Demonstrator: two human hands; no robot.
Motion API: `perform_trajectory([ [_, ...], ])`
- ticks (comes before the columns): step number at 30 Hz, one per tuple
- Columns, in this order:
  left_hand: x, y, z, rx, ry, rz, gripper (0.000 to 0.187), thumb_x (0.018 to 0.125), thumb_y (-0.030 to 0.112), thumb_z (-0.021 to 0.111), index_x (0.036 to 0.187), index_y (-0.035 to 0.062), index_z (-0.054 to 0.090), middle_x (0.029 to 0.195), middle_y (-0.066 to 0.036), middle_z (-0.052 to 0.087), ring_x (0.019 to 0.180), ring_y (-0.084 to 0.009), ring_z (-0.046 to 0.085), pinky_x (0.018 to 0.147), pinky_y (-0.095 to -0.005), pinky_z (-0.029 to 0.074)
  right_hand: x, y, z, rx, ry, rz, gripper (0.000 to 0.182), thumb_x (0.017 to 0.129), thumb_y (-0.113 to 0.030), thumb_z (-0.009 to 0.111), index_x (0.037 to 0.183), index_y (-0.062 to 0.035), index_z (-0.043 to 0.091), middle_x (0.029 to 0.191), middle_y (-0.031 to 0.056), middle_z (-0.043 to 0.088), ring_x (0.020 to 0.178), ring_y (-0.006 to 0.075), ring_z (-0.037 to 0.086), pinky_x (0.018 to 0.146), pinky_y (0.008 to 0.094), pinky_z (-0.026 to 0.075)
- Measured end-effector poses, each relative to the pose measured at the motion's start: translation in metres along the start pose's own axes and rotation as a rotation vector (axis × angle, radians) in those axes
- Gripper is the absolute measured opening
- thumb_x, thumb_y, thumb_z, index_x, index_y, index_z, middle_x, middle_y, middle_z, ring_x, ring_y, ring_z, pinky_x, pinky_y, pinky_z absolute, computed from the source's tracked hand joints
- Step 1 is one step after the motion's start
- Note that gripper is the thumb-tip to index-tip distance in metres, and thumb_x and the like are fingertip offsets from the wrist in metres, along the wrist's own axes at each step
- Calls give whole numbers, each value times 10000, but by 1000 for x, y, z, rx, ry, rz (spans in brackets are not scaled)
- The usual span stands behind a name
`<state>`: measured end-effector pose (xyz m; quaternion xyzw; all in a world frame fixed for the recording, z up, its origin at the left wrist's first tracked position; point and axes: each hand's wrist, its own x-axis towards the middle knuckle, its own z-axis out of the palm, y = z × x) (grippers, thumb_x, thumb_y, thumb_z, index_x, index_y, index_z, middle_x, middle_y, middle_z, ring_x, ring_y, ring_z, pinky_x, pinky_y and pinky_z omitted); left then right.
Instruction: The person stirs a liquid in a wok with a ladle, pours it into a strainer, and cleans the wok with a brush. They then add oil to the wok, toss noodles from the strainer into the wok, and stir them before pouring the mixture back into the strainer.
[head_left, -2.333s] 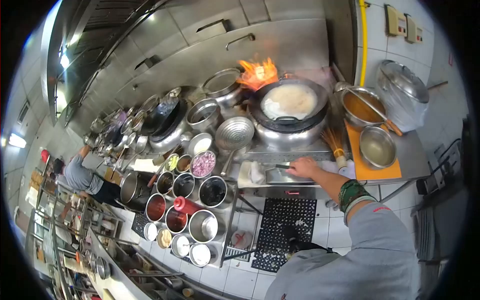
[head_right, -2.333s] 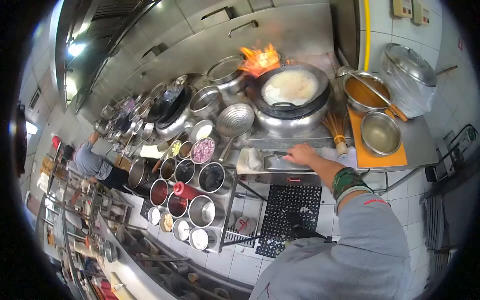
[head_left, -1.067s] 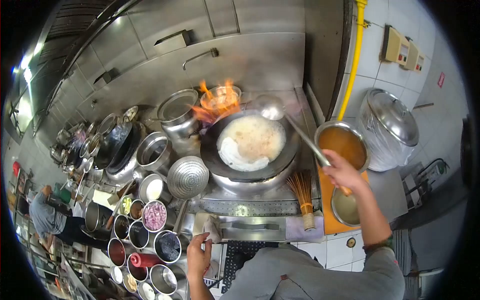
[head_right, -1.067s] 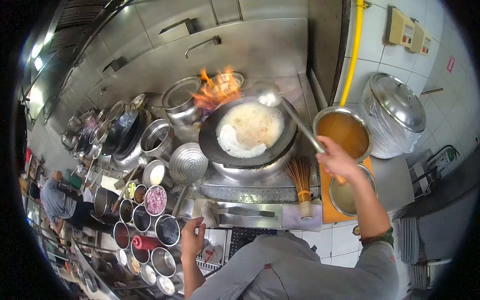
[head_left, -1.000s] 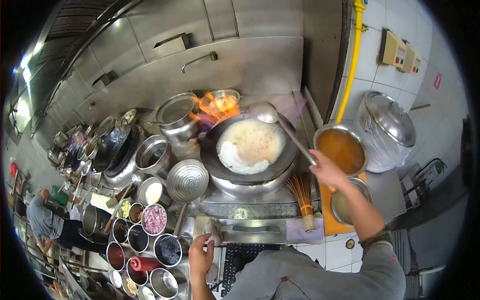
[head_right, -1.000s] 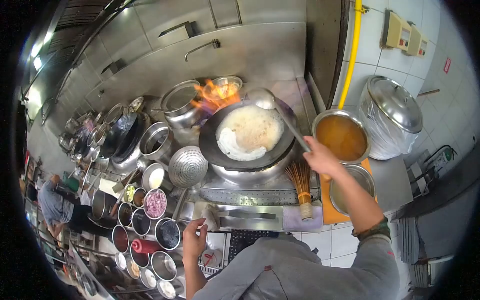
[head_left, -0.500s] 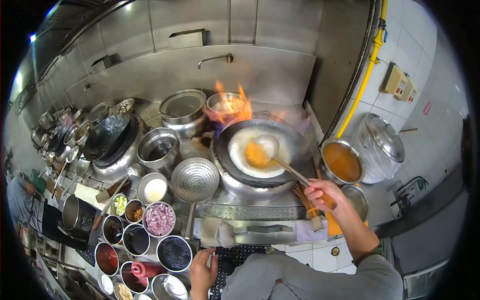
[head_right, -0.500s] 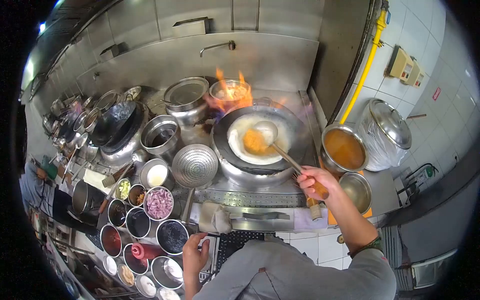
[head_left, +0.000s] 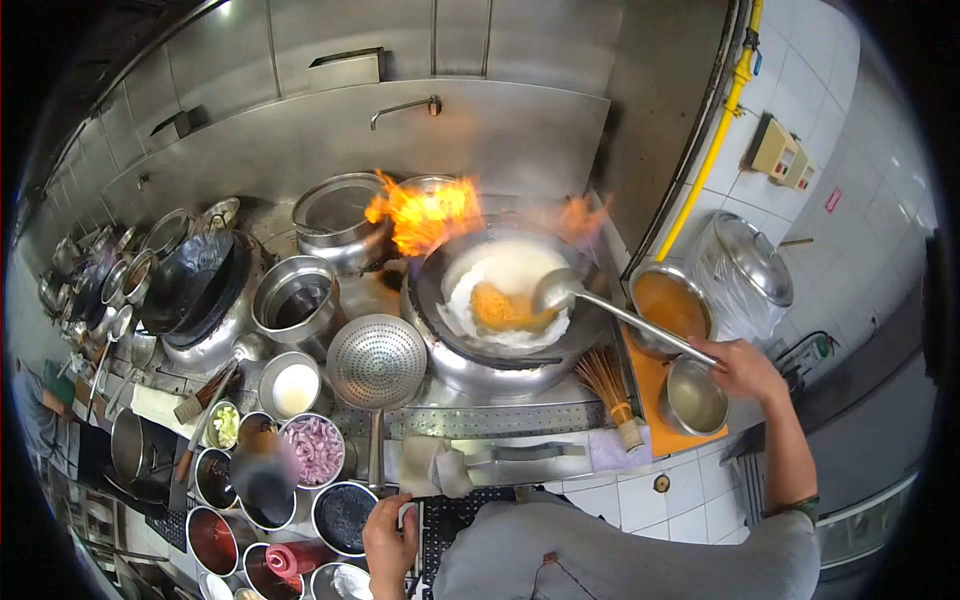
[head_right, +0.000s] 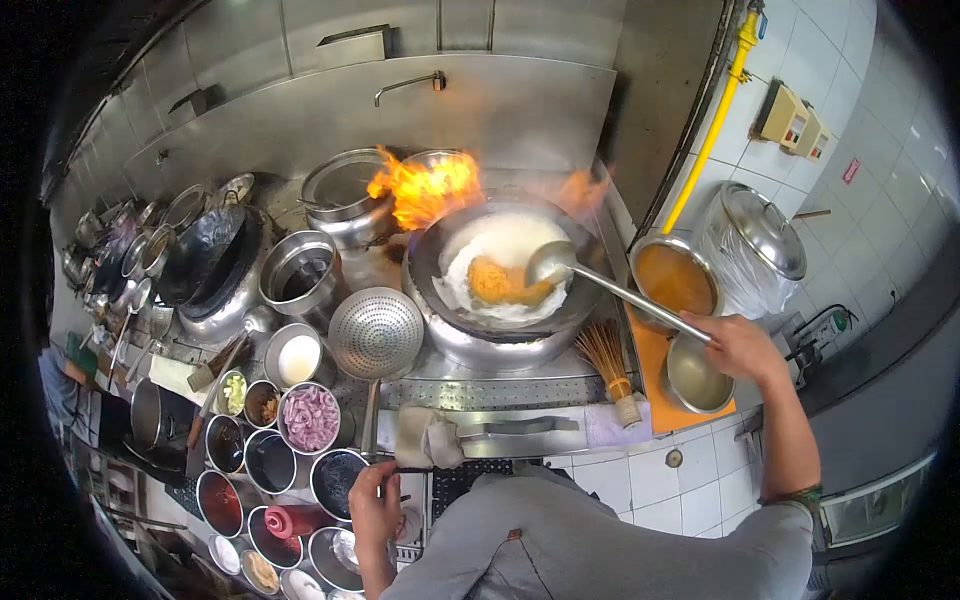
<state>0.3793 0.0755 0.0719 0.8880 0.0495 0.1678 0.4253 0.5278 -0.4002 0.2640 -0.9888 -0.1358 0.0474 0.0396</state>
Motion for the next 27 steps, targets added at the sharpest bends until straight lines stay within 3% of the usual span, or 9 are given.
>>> perform_trajectory([
  [4, 10, 9, 7, 23, -33, 0, 156, 797, 30, 635, 951, 20, 651, 896, -163, 651, 829, -344, 636, 730, -383, 498, 0, 12, -6, -45, -34, -10, 620, 711, -47, 586, 1316, -168, 525, 918, 193, 657, 820, 365, 630, 751, 441, 500],
  [13, 40, 35, 25, 86, -87, 37, 161, 792, 29, 640, 953, 25, 651, 892, -165, 650, 817, -351, 630, 723, -390, 495, 86, 23, 76, -9, 3, -42, 625, 752, -26, 539, 1351, -200, 488, 826, 202, 646, 764, 383, 620, 753, 477, 491],
  [22, 22, 37, 44, 116, -66, -35, 163, 809, 48, 628, 969, 23, 650, 894, -169, 643, 812, -358, 630, 705, -400, 492, 141, 18, 107, 171, -2, -130, 662, 781, -27, 524, 1408, -206, 415, 966, 224, 634, 913, 378, 608, 829, 475, 481],
  [27, 13, 50, 57, 121, -56, -92, 174, 803, 31, 629, 976, 17, 647, 886, -172, 642, 798, -358, 626, 698, -394, 492, 158, 16, 104, 204, -107, -122, 667, 801, -46, 522, 1434, -197, 373, 1047, 204, 627, 955, 379, 601, 844, 470, 478],
])
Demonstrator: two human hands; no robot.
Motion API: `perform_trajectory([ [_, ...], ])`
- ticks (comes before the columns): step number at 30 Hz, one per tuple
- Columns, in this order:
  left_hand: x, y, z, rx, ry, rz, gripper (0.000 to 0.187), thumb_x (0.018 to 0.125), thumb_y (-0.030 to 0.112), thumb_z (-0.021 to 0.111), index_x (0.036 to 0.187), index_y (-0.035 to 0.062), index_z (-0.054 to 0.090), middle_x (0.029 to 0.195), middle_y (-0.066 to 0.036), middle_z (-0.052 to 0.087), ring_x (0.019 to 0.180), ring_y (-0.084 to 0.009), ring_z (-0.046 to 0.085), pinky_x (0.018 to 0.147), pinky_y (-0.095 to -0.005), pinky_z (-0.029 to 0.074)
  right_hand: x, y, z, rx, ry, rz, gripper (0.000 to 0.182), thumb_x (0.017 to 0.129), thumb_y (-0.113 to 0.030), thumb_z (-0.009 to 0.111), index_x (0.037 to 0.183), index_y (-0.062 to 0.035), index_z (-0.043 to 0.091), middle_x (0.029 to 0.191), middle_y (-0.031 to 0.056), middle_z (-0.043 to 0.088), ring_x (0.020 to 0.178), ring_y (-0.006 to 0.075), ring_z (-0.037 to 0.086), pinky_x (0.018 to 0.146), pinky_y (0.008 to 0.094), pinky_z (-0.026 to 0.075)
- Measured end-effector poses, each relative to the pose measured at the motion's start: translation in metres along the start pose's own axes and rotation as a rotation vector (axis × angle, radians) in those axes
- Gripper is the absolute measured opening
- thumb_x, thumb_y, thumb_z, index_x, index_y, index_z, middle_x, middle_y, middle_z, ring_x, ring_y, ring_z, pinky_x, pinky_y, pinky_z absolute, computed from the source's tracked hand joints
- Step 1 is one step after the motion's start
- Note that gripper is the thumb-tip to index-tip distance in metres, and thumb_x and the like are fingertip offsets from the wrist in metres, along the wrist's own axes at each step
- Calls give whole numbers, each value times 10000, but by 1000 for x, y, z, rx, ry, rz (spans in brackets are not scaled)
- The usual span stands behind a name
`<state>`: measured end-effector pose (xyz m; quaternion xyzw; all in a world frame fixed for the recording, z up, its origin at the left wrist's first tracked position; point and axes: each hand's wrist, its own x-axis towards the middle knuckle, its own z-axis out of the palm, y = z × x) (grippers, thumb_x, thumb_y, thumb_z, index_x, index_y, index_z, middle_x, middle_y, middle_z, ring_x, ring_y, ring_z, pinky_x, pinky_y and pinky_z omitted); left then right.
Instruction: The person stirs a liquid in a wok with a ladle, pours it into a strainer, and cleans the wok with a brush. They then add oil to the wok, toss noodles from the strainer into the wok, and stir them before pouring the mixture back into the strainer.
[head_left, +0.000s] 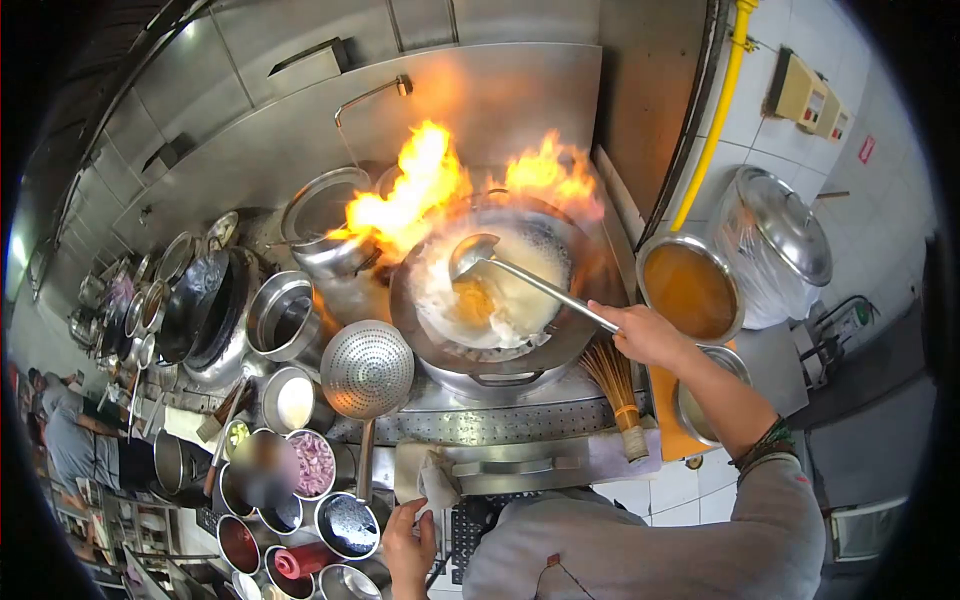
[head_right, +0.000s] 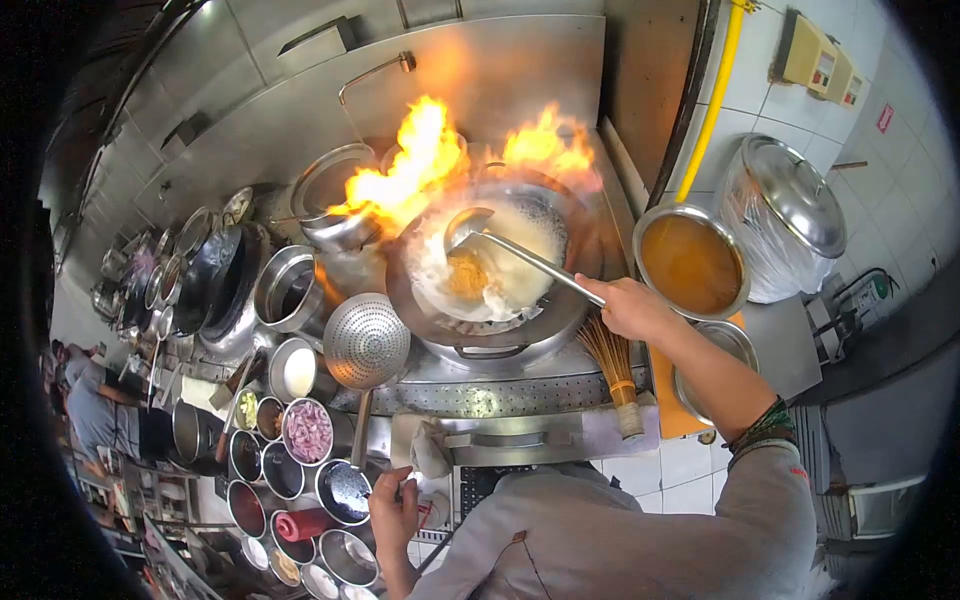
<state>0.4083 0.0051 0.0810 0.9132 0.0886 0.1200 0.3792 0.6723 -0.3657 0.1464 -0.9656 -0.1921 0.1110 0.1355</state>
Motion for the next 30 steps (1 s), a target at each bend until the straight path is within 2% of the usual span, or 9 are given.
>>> perform_trajectory([
  [5, -12, 15, 19, 13, 8, -45, 189, 789, 12, 626, 978, 16, 643, 879, -171, 641, 805, -357, 623, 700, -392, 491, 6, 11, 1, 42, -18, -11, 681, 796, -42, 524, 1435, -218, 370, 1030, 204, 625, 936, 377, 602, 839, 467, 479],
  [12, -39, 32, 31, -30, -37, -27, 194, 792, 33, 636, 986, 34, 646, 918, -154, 651, 821, -351, 631, 709, -390, 497, -57, -4, -24, 45, -148, 71, 677, 778, -36, 544, 1415, -221, 409, 933, 220, 626, 864, 378, 607, 792, 463, 472],
  [13, -40, 32, 29, -6, -30, 54, 193, 791, 35, 641, 984, 35, 646, 918, -151, 652, 828, -343, 636, 713, -387, 501, -66, -3, -22, 53, -135, 75, 677, 778, -36, 544, 1415, -221, 409, 933, 220, 626, 864, 378, 607, 792, 463, 472],
  [18, -70, 15, 2, -15, 58, 116, 193, 788, 22, 629, 980, 34, 648, 902, -152, 648, 811, -347, 632, 704, -394, 496, -120, -21, -27, 55, -61, 41, 642, 770, -43, 550, 1385, -196, 448, 872, 223, 632, 814, 373, 620, 767, 451, 478],
  [21, -107, -15, -9, -81, 98, -113, 175, 788, 10, 614, 960, 21, 642, 869, -160, 637, 794, -359, 622, 684, -405, 484, -145, -23, -24, 33, 14, 14, 613, 766, -43, 564, 1358, -176, 479, 908, 214, 640, 828, 361, 625, 773, 441, 479],
  [24, -142, -36, -9, -9, 162, -79, 151, 786, 11, 617, 935, 10, 640, 850, -164, 633, 787, -358, 620, 683, -407, 483, -163, -16, -14, 81, 129, 15, 588, 751, -45, 589, 1326, -142, 514, 922, 208, 646, 823, 341, 633, 769, 416, 487],
  [26, -162, -50, 2, -27, 172, -104, 139, 780, 25, 631, 918, 16, 642, 839, -169, 629, 783, -362, 617, 682, -413, 481, -179, -31, -30, 59, 123, 49, 580, 741, -45, 600, 1310, -126, 529, 930, 203, 650, 826, 330, 636, 767, 401, 490],
  [28, -176, -54, 1, 20, 139, -36, 135, 779, 43, 641, 912, 21, 647, 832, -173, 629, 781, -367, 616, 694, -422, 477, -189, -32, -34, 78, 112, 95, 572, 731, -45, 612, 1295, -111, 544, 938, 199, 654, 828, 320, 640, 764, 385, 493],
  [30, -179, -51, 0, 24, 134, -25, 131, 789, 40, 628, 916, 17, 650, 841, -176, 638, 794, -362, 626, 711, -413, 484, -192, -15, -39, 153, 127, -14, 602, 739, -49, 631, 1327, -110, 517, 951, 170, 655, 793, 258, 627, 754, 331, 491],
])
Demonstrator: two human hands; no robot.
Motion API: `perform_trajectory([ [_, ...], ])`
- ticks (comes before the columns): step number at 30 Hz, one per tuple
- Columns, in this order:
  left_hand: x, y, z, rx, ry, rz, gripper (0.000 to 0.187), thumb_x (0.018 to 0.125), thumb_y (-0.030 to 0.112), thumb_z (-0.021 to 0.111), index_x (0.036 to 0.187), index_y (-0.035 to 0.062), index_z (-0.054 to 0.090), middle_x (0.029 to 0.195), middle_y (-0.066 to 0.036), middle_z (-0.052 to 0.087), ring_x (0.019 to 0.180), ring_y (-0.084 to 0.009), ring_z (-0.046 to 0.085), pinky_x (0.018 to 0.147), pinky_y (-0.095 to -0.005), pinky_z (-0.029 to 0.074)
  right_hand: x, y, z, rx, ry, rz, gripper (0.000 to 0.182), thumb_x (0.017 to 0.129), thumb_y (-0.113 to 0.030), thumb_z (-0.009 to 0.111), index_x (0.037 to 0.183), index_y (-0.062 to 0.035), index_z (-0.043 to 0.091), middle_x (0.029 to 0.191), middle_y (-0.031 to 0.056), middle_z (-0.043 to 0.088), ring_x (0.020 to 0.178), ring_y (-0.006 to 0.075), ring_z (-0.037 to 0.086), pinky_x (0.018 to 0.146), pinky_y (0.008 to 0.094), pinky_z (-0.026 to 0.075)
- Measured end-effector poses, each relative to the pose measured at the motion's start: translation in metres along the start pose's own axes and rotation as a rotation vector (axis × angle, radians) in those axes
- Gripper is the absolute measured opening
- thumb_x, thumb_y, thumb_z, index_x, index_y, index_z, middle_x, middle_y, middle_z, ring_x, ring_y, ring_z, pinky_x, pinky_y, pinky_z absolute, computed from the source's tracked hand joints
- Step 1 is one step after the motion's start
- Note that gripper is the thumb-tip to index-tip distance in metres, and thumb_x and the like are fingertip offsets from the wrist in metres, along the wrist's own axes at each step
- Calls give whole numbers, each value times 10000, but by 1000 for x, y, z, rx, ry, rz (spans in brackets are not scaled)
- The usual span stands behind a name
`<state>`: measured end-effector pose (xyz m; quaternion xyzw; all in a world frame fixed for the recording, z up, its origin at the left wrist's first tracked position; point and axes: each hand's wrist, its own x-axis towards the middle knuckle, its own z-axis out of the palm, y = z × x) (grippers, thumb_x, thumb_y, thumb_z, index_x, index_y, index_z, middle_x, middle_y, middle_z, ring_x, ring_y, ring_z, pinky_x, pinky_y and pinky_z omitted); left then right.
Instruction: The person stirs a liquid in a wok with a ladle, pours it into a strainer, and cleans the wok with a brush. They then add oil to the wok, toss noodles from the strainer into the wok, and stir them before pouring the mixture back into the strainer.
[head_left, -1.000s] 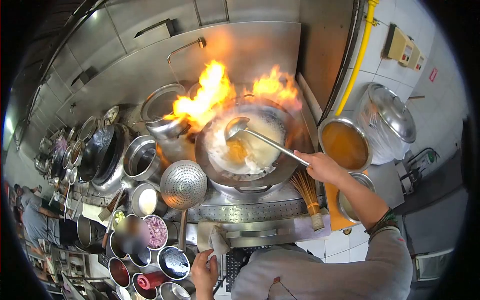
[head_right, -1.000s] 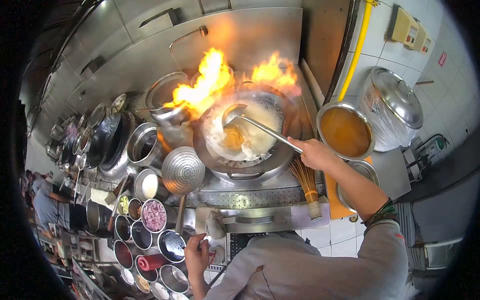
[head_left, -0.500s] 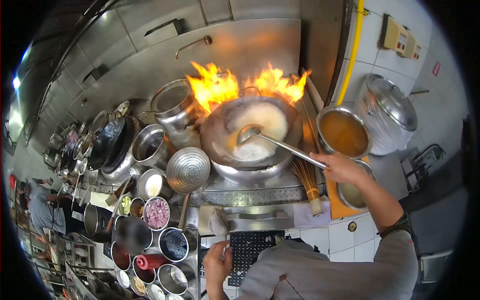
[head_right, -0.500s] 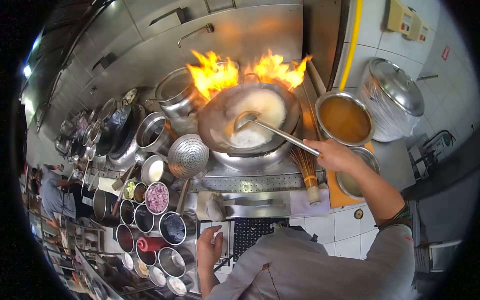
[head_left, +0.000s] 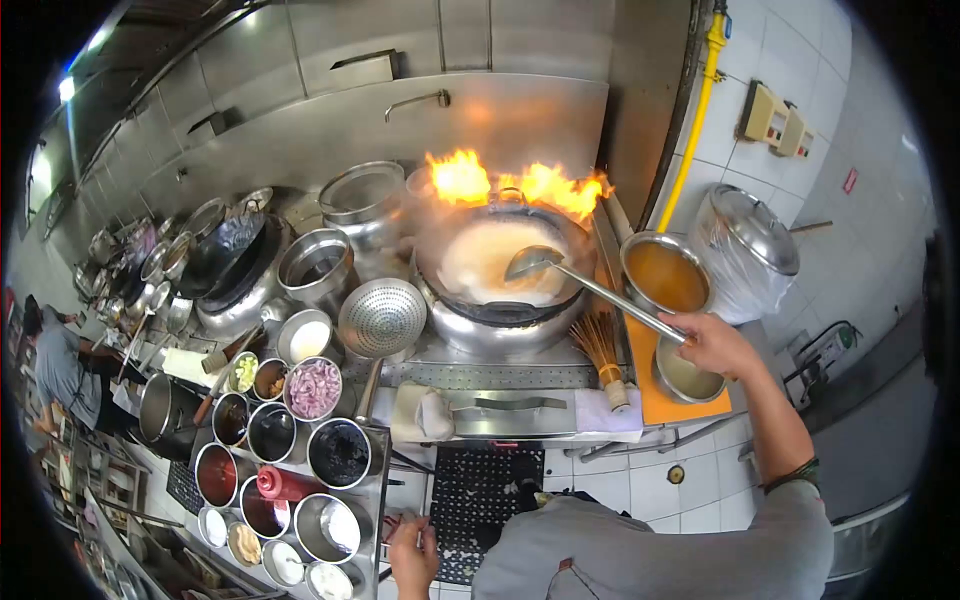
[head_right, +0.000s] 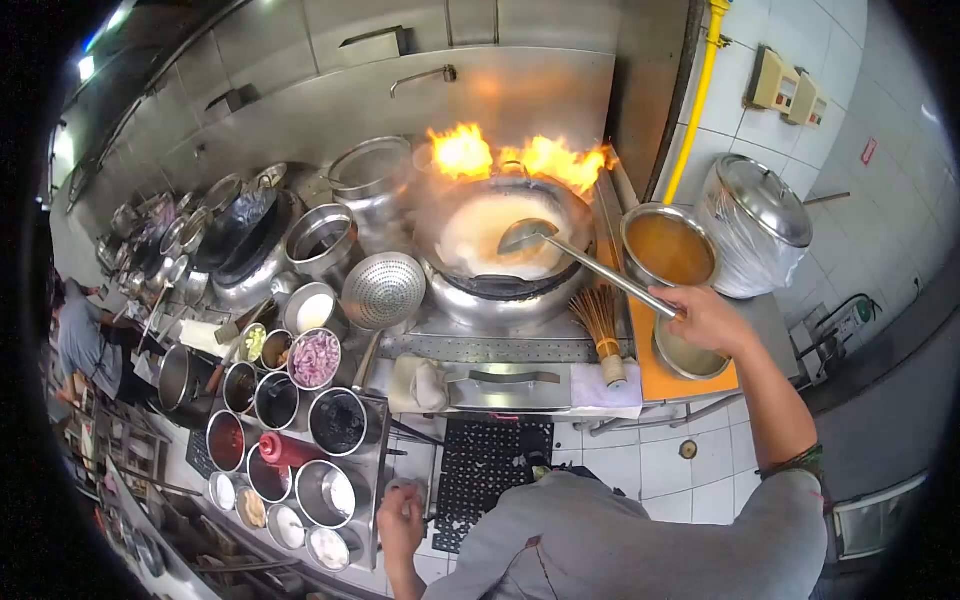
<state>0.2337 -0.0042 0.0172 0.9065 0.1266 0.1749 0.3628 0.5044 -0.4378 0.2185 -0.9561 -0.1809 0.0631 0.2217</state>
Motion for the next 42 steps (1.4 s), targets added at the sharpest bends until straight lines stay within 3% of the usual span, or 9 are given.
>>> perform_trajectory([
  [13, 22, 25, -20, 65, 52, -62, 134, 807, 44, 619, 915, -27, 655, 856, -191, 658, 802, -341, 650, 722, -387, 500, 84, -8, 44, -104, 22, 99, 543, 758, -55, 562, 1298, -102, 531, 1118, 205, 624, 1047, 374, 579, 913, 440, 450],
  [17, 34, 34, -12, 52, 83, -90, 143, 809, 52, 620, 920, -32, 654, 865, -192, 661, 825, -342, 651, 743, -392, 500, 127, 6, 68, -20, 72, 66, 519, 775, -57, 551, 1294, -74, 524, 1046, 223, 645, 919, 347, 640, 833, 427, 495],
  [22, 32, 30, 3, 54, 122, -198, 149, 806, 50, 621, 926, -31, 654, 873, -190, 666, 838, -336, 654, 760, -389, 501, 145, -2, 66, 360, 56, 269, 547, 827, -68, 538, 1362, -45, 426, 906, 198, 652, 583, 221, 633, 566, 350, 526],
  [26, 32, 35, 5, 94, 80, -250, 158, 804, 49, 623, 935, -32, 655, 868, -184, 668, 837, -325, 656, 761, -381, 502, 158, 17, 79, 437, 36, 298, 564, 839, -77, 533, 1377, -43, 367, 860, 158, 633, 566, 202, 603, 510, 350, 506],
  [33, 33, 34, -8, 51, 99, -353, 145, 803, 27, 616, 931, -31, 653, 861, -183, 668, 830, -315, 655, 750, -380, 500, 109, -2, 80, 1421, -280, 473, 322, 898, -78, 537, 1191, -70, 404, 708, 29, 497, 507, 105, 493, 397, 289, 409],
  [36, 29, 23, -11, 108, 106, -265, 137, 803, 15, 614, 926, -31, 651, 857, -186, 667, 816, -319, 653, 744, -386, 499, 105, 1, 71, 1349, -271, 430, 305, 898, -77, 531, 1178, -69, 410, 691, 14, 491, 491, 106, 489, 390, 283, 406],
  [38, 24, 17, -15, 72, 133, -261, 133, 802, 17, 620, 922, -30, 649, 865, -183, 669, 816, -324, 655, 750, -385, 500, 108, -2, 82, 1096, -179, 349, 347, 881, -77, 523, 1207, -55, 408, 706, 38, 532, 484, 133, 509, 428, 315, 437],
  [40, 20, 11, -20, 67, 142, -217, 133, 802, 22, 623, 921, -29, 651, 868, -180, 671, 817, -326, 656, 753, -384, 501, 113, -5, 86, 422, 83, 288, 415, 855, -78, 518, 1248, -35, 393, 753, 83, 574, 504, 163, 539, 498, 351, 472],
  [42, 13, 5, -27, 65, 151, -176, 132, 802, 27, 626, 919, -28, 653, 871, -178, 673, 818, -327, 657, 757, -382, 501, 124, 9, 96, 343, 77, 308, 475, 834, -87, 521, 1280, -16, 374, 780, 124, 596, 517, 187, 561, 568, 374, 490],
])
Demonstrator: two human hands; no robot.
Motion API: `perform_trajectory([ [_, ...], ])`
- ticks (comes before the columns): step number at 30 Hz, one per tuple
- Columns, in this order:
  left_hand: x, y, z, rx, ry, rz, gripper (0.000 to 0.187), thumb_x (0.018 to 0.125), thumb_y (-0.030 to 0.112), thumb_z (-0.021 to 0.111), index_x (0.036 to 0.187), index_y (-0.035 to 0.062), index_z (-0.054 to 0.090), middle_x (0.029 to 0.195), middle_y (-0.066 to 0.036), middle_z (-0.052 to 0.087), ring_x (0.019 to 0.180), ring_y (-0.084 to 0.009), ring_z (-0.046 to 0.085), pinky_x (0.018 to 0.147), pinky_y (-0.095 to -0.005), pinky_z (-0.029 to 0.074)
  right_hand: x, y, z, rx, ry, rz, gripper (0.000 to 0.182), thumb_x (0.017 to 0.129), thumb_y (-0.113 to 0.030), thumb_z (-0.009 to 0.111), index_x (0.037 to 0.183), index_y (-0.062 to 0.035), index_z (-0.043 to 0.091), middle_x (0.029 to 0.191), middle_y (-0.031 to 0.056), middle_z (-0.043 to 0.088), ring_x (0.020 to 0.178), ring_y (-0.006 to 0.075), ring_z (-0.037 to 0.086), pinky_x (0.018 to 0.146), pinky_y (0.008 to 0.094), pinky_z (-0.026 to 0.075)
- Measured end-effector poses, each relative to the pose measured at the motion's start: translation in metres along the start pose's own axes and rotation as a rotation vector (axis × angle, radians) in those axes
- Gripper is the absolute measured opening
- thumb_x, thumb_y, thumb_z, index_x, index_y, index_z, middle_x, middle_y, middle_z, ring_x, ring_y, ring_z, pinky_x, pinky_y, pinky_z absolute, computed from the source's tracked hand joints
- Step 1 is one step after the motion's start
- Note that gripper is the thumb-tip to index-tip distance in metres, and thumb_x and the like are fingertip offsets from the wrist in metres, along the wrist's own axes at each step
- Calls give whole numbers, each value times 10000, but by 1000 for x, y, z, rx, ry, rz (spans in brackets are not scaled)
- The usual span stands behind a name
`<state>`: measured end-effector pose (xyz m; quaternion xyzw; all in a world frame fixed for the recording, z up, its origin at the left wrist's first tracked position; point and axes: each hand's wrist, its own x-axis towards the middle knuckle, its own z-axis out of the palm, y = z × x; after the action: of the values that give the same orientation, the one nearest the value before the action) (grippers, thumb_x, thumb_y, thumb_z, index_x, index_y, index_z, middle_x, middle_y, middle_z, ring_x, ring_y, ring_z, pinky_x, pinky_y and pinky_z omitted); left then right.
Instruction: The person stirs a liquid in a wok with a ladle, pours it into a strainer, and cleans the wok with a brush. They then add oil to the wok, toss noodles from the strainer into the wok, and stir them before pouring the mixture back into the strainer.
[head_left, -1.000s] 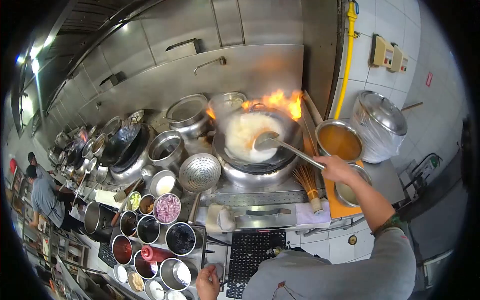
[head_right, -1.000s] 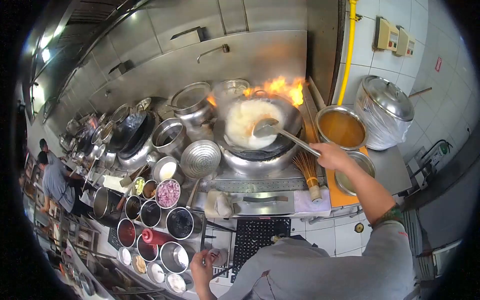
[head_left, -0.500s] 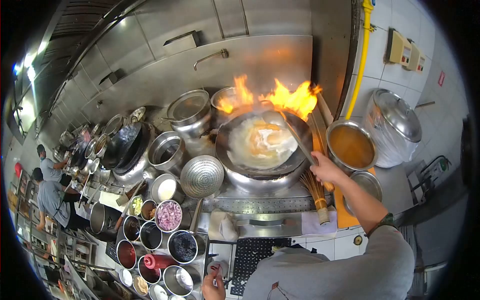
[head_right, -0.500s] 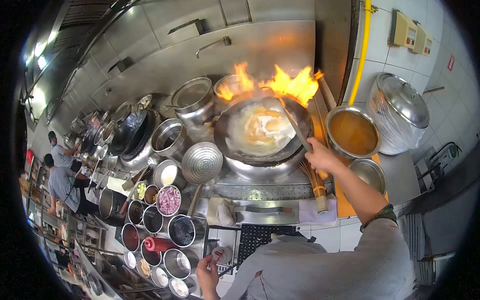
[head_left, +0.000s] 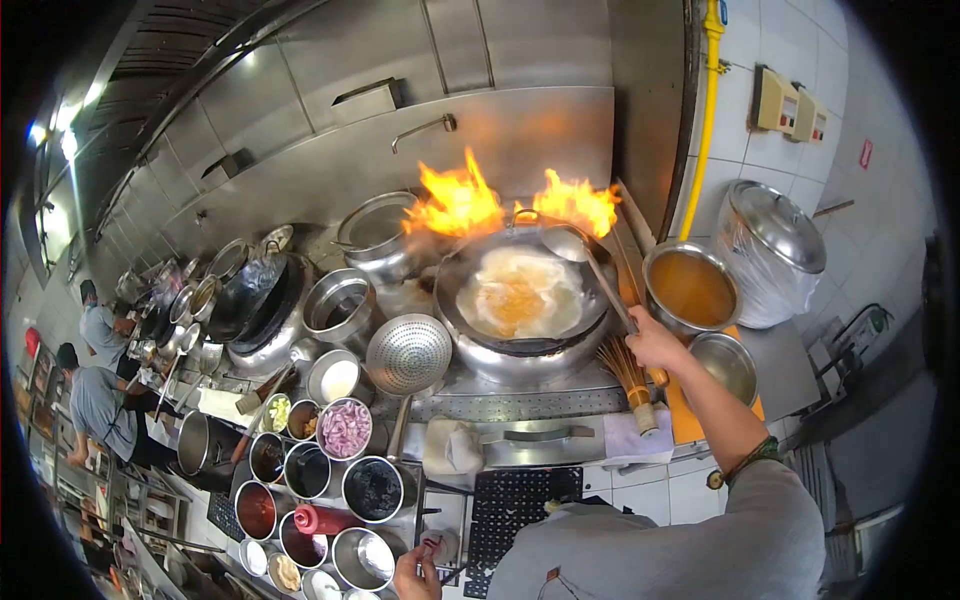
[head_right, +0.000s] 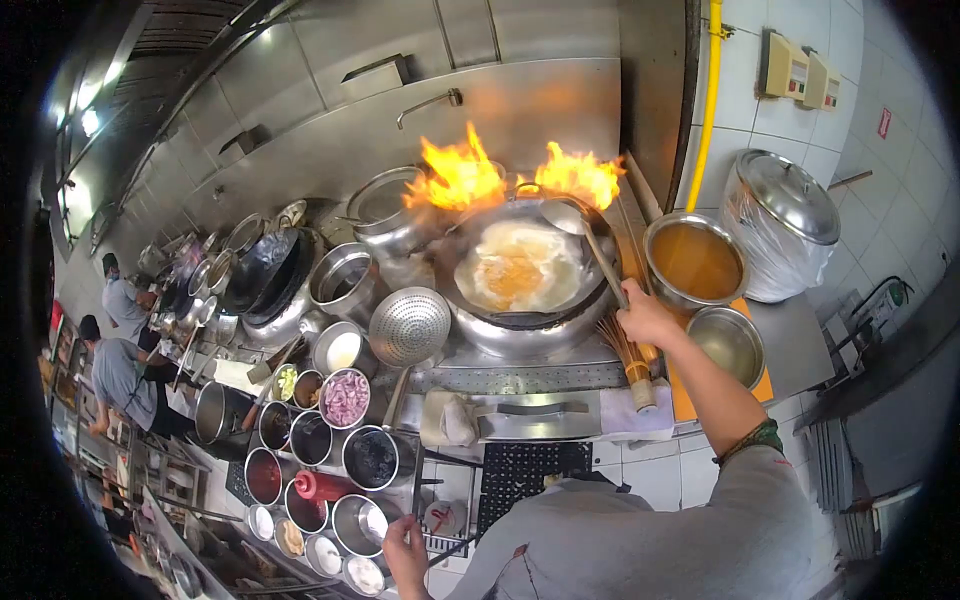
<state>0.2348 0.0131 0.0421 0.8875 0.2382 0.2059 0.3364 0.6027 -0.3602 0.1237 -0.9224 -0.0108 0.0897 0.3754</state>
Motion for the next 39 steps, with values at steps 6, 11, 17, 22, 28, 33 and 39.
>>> perform_trajectory([
  [6, -19, -9, -19, 0, -21, -57, 126, 804, 36, 628, 911, -24, 660, 869, -171, 676, 831, -321, 657, 766, -374, 500, 1, -14, 17, 663, -266, 138, 360, 866, -75, 523, 1207, -40, 412, 686, 73, 536, 478, 159, 516, 437, 324, 448],
  [11, -35, -32, -33, -14, 4, -17, 117, 812, 29, 626, 909, -28, 656, 846, -168, 673, 797, -299, 656, 753, -369, 495, -9, -32, 6, 814, -302, 121, 438, 862, -52, 550, 1258, -31, 365, 701, 49, 507, 503, 127, 503, 398, 292, 418],
  [17, -32, -41, -40, -90, 30, -57, 109, 827, 19, 610, 908, -42, 648, 832, -180, 662, 797, -303, 654, 749, -358, 497, -28, -15, -9, 632, -238, 60, 597, 828, -48, 567, 1367, -17, 314, 717, 49, 512, 502, 130, 508, 409, 313, 425],
  [22, -6, -29, -39, -109, 43, -48, 145, 827, 6, 586, 946, -50, 645, 841, -193, 659, 817, -311, 653, 764, -365, 496, -4, -30, 16, 194, -43, -81, 562, 872, -41, 528, 1387, -45, 304, 766, 65, 541, 507, 123, 517, 434, 286, 447],
  [28, 52, 1, -43, -50, -33, -192, 172, 859, 127, 618, 976, 6, 652, 968, -192, 664, 953, -374, 616, 844, -426, 459, 58, -148, 25, 722, -251, -232, 552, 887, -53, 538, 1390, -67, 312, 786, 33, 496, 538, 86, 480, 406, 259, 430],
  [33, 76, 19, -46, 37, 70, -117, 181, 869, 59, 569, 1020, -10, 642, 957, -190, 651, 928, -350, 612, 839, -409, 458, 123, -202, 34, 724, -328, -198, 564, 879, -55, 530, 1402, -62, 319, 778, 21, 498, 505, 76, 466, 397, 247, 409],
  [39, 60, 35, -54, 74, 73, -525, 212, 904, 30, 525, 1076, -29, 634, 1003, -162, 657, 940, -260, 615, 816, -342, 464, 114, -207, 30, 516, -278, -156, 536, 875, -62, 528, 1384, -51, 357, 746, 18, 503, 486, 73, 462, 389, 238, 396],
])
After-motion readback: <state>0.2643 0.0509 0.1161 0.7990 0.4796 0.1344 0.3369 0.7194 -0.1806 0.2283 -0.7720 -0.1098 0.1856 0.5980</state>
